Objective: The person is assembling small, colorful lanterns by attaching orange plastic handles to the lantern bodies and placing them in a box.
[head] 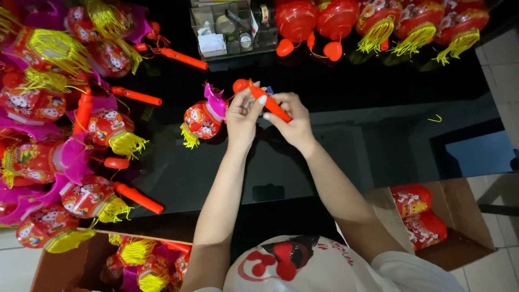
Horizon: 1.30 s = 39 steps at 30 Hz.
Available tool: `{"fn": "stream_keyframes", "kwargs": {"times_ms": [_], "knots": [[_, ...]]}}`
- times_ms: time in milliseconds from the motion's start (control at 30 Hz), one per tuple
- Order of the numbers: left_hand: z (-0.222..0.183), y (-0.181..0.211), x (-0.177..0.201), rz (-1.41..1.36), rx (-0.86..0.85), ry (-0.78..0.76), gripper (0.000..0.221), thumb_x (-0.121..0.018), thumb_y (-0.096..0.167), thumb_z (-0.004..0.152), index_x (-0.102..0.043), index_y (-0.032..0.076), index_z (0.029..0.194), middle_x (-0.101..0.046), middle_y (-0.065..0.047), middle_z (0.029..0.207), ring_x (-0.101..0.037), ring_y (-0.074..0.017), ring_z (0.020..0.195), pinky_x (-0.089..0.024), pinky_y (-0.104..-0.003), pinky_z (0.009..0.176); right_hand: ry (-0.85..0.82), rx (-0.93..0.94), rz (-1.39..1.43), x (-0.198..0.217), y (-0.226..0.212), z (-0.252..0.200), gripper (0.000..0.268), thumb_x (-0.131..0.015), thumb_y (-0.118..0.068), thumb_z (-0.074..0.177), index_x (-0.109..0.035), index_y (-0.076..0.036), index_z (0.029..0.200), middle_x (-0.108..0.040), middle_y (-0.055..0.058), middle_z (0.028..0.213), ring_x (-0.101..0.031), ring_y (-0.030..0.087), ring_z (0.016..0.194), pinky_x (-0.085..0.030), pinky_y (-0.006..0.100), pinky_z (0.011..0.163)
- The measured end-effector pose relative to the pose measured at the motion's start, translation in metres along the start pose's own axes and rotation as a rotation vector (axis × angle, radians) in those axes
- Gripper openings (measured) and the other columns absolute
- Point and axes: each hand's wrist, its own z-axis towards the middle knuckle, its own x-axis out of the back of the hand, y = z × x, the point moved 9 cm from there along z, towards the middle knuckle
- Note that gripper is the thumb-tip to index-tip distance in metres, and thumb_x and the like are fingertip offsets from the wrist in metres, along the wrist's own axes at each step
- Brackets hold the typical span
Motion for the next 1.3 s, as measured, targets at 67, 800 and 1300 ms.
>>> {"fn": "stream_keyframes", "kwargs": {"times_ms": [67, 800, 1300], "knots": [[-0.005, 0.016, -0.008, 0.023, 0.0, 0.021, 0.034, -0.076, 0.003, 0.096, -0.069, 0.005, 0.129, -0.075, -0.013, 0.117, -0.071, -0.0125, 0.105, -0.059, -0.031, 0.096, 0.025, 0.107, -0.108, -0.003, -0.029, 0.002, 0.039, -0.082, -0.002, 0.09, -0.065, -0.003, 0.126, -0.068, 0.015, 0.1, -0.07, 0.027, 0.082, -0.056, 0.039, 0.071], [-0.032, 0.086, 0.05, 1.103, -0.058, -0.206, 0.109, -0.097, 0.014, 0.065, -0.038, 0.004, 0.156, -0.055, -0.025, 0.141, -0.054, -0.0491, 0.13, -0.042, -0.061, 0.11, -0.289, -0.16, 0.464, -0.032, -0.02, 0.013, 0.027, -0.053, -0.009, 0.104, -0.062, 0.009, 0.123, -0.061, 0.024, 0.06, -0.053, 0.026, 0.038, -0.045, 0.03, 0.034], [0.021, -0.072, 0.122, -0.143, 0.283, 0.066, 0.05, -0.077, 0.036, 0.09, -0.062, 0.008, 0.128, -0.072, -0.016, 0.102, -0.077, -0.03, 0.09, -0.065, -0.045, 0.075, 0.021, -0.55, 0.987, -0.019, 0.056, 0.005, 0.038, -0.055, -0.026, 0.107, -0.06, 0.012, 0.114, -0.051, 0.011, 0.066, -0.045, 0.01, 0.035, -0.031, 0.017, 0.026]]}}
